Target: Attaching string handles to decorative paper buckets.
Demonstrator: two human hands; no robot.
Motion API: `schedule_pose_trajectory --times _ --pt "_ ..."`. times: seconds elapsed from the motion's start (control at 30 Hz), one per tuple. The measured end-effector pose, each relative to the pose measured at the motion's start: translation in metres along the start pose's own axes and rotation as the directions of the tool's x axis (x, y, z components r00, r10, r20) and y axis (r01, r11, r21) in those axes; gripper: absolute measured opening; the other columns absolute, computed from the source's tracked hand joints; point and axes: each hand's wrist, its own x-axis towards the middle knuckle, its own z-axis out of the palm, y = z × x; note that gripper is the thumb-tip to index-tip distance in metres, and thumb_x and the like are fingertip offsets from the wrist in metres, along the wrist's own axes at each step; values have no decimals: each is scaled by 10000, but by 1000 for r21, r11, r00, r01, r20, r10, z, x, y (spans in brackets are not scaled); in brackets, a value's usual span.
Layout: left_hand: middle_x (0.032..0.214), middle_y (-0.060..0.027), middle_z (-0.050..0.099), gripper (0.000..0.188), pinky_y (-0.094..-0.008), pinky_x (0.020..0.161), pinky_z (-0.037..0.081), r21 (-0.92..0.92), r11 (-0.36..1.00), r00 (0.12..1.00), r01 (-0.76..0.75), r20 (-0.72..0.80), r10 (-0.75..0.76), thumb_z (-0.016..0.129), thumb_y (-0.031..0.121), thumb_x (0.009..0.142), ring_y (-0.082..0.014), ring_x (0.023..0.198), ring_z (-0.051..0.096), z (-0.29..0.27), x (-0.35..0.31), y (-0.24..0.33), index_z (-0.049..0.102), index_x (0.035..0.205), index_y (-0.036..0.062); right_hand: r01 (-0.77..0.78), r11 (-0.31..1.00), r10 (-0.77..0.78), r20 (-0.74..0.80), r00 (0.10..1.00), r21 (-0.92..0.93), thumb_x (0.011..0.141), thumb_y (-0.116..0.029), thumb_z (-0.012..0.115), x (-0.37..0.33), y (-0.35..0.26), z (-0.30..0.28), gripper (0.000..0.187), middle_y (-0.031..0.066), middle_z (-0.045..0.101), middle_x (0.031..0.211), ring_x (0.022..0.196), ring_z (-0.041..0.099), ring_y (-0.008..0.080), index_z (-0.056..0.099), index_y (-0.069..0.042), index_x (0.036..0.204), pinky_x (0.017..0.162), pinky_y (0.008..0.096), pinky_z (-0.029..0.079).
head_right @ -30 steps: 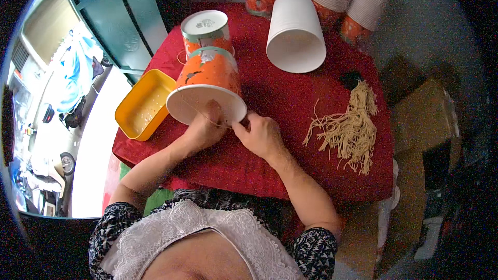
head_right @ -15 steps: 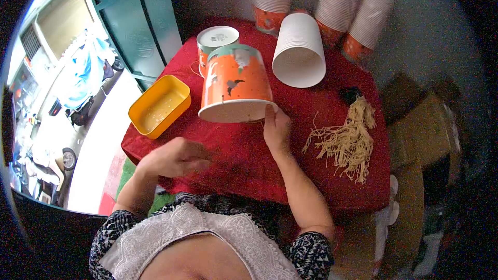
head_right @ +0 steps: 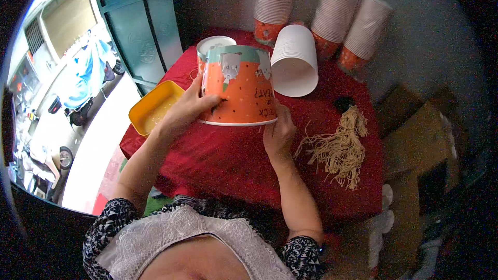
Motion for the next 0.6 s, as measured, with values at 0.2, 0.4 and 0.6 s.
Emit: schedule_pose_trajectory --times 0.2,0.4,0.6 --pt "1141 -113 599 597 -299 834 521 -471 881 995 39 -62 -77 738 266 824 -148 992 620 6 30 -9 424 1244 -19 50 984 -74 -141 987 -169 893 -4 546 16 -20 -18 307 153 544 1102 957 568 297 525 64 1192 795 357 484" --pt "1135 -108 600 605 -312 871 523 -530 848 996 -10 -79 -38 747 280 824 -159 1002 622 27 54 -7 425 1239 -19 -373 849 257 324 910 374 899 -110 592 23 -54 -33 254 63 556 887 774 545 135 588 33 1109 678 281 465" --pt "1132 -127 578 646 -325 866 526 -458 882 992 -116 -97 80 766 237 812 -172 1010 608 64 72 -4 379 1253 -34 -410 742 258 339 905 530 889 -132 662 41 -63 -23 149 -37 532 761 645 454 41 620 -15 970 559 207 384"
